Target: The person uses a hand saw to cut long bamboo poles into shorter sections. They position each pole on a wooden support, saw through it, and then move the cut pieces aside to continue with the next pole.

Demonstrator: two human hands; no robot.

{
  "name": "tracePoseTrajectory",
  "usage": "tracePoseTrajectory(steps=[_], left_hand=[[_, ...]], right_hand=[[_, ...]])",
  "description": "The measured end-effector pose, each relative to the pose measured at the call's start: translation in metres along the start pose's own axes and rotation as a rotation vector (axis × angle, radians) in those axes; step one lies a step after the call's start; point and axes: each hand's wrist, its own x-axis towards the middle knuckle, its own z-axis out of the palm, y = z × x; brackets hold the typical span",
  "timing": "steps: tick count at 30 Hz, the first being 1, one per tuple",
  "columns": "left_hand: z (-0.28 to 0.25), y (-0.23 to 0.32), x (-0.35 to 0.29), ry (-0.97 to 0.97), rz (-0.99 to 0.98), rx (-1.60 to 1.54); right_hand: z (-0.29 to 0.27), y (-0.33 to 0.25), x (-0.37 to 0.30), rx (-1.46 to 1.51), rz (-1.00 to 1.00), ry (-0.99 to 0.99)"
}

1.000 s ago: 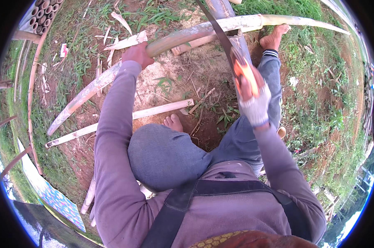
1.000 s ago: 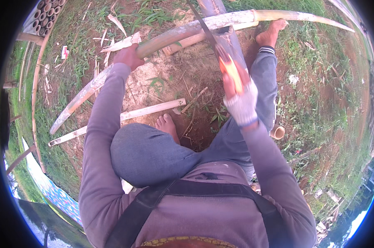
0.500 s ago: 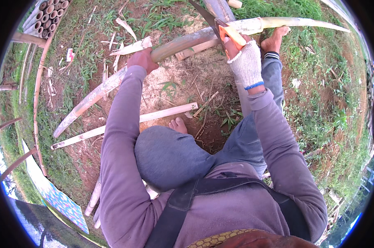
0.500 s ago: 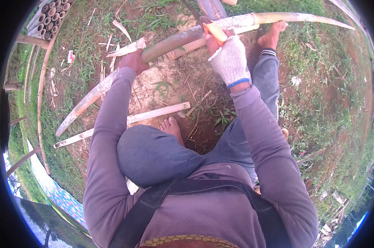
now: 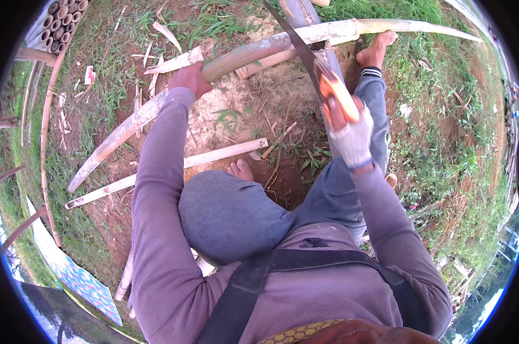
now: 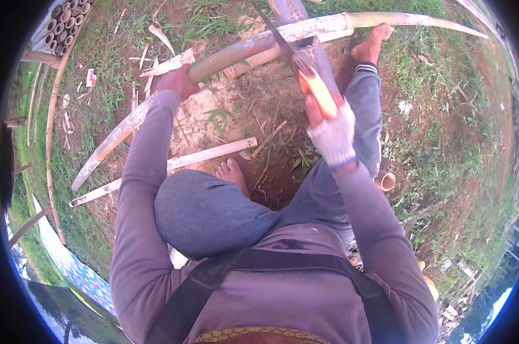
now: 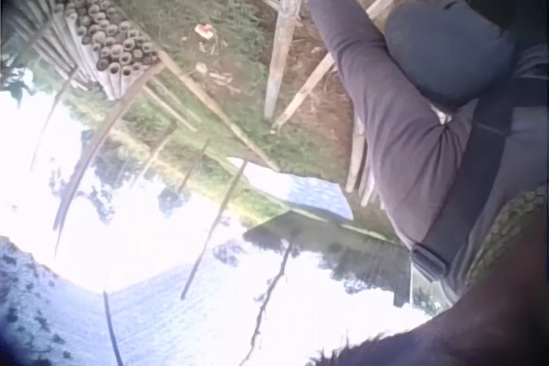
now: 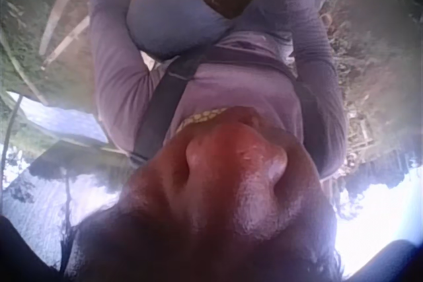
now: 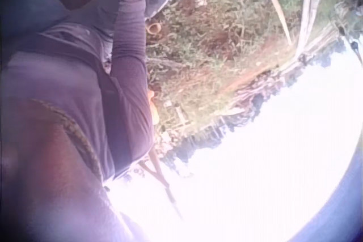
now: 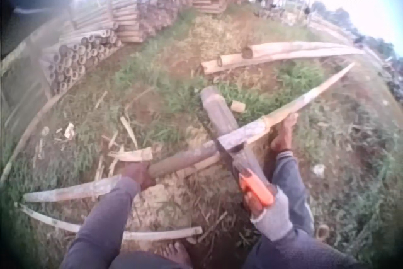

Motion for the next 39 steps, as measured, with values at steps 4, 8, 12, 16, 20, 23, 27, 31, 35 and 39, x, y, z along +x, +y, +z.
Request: tracePoseTrajectory(steps=[4, 8, 12, 16, 20, 23, 27, 31, 35, 39], left_hand=[[-0.005, 0.003, 0.003, 0.005, 0.008, 0.015], [-0.006, -0.007, 0.002, 0.002, -0.011, 0.008], [-0.001, -0.009, -0.001, -0.029, 0.0, -0.009], [-0.004, -0.002, -0.002, -0.021, -0.004, -0.005], [-0.006, 0.006, -0.001, -0.004, 0.012, 0.004], [-0.011, 0.0, -0.001, -0.053, -0.008, -0.011], [-0.001, -0.012, -0.003, -0.008, 0.006, -0.017], [0.006, -0.012, -0.004, 0.017, -0.001, -0.001], [0.002, 0.002, 0.004, -0.004, 0.012, -0.012], [0.0, -0.003, 0.002, -0.012, 0.026, 0.002]], right_hand=[[0.049, 0.006, 0.089, 0.005, 0.102, 0.118], [-0.011, -0.008, -0.007, -0.251, -0.243, 0.031], [-0.077, -0.023, -0.113, -0.227, -0.143, -0.083], [-0.031, 0.002, -0.048, -0.284, -0.279, 0.023], [0.041, -0.001, 0.078, 0.019, 0.026, 0.123], [0.028, -0.007, 0.052, -0.009, 0.104, 0.059], [-0.048, -0.012, -0.07, -0.366, -0.421, 0.012], [-0.054, -0.008, -0.104, -0.136, -0.003, -0.054], [0.019, 0.013, 0.01, -0.122, -0.093, 0.114], [0.022, -0.007, 0.032, -0.058, -0.031, 0.138]])
